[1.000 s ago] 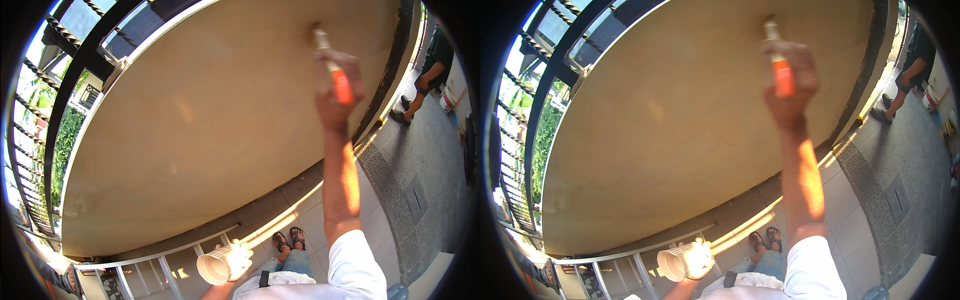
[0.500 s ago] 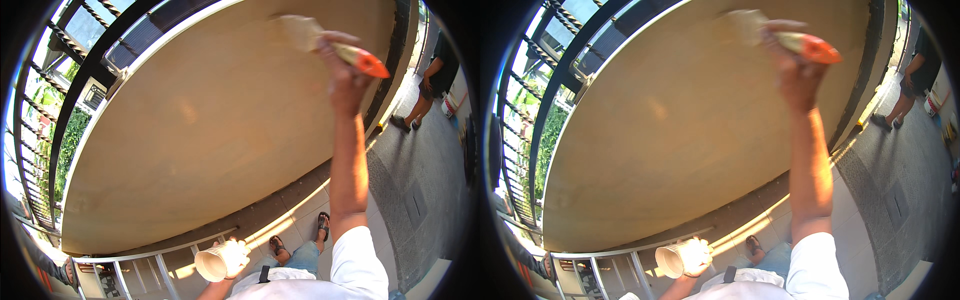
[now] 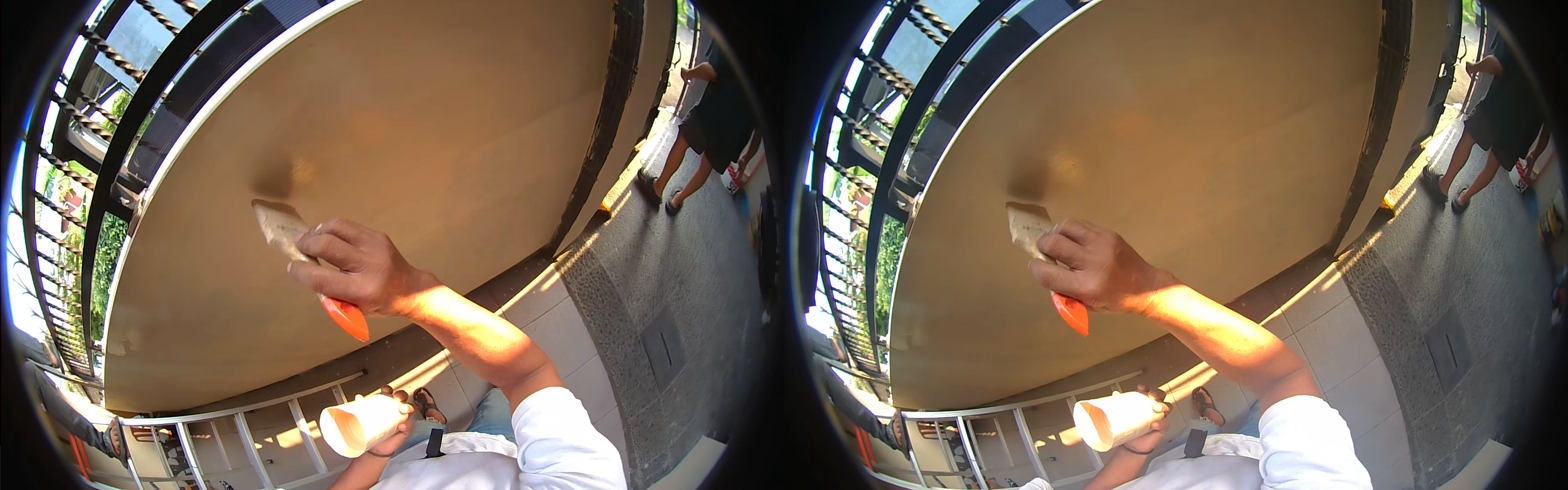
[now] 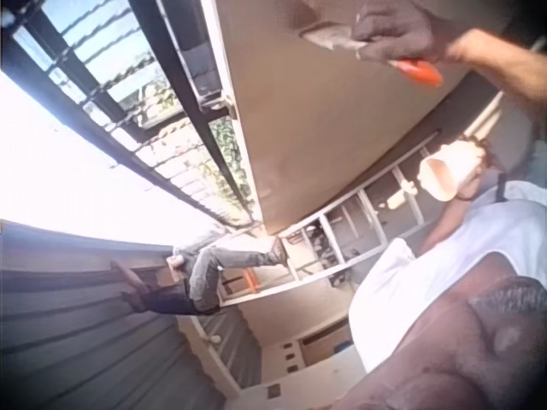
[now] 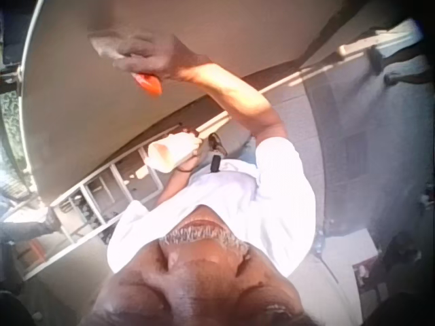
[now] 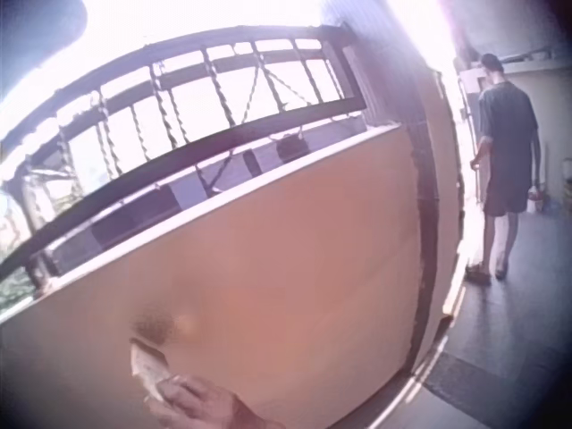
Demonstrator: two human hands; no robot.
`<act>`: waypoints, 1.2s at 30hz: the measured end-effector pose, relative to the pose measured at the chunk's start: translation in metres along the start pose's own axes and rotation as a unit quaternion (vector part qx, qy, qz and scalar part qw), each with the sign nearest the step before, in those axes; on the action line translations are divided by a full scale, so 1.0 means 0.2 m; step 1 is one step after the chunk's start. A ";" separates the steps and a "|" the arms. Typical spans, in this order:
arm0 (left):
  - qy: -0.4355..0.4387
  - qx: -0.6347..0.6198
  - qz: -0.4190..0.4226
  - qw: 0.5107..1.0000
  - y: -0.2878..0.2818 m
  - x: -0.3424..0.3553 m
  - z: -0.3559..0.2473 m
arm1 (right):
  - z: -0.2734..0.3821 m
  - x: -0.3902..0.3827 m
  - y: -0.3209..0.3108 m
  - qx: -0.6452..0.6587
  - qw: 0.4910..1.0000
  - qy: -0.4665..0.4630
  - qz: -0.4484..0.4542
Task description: The person paints a curved ceiling surface using a paintbrush and a small container of beige paint. They repeatedly dip the brush into the container and apply paint in long strokes across the ceiling.
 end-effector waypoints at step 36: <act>-0.036 0.014 -0.009 0.999 0.12 0.46 0.42 | -0.82 -0.78 -1.71 -0.424 0.855 0.190 -0.229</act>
Point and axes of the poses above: each hand's wrist, its own x-axis towards the middle knuckle, its own y-axis out of the palm, z = x × y, the point moved 7 cm from there along x, towards the middle knuckle
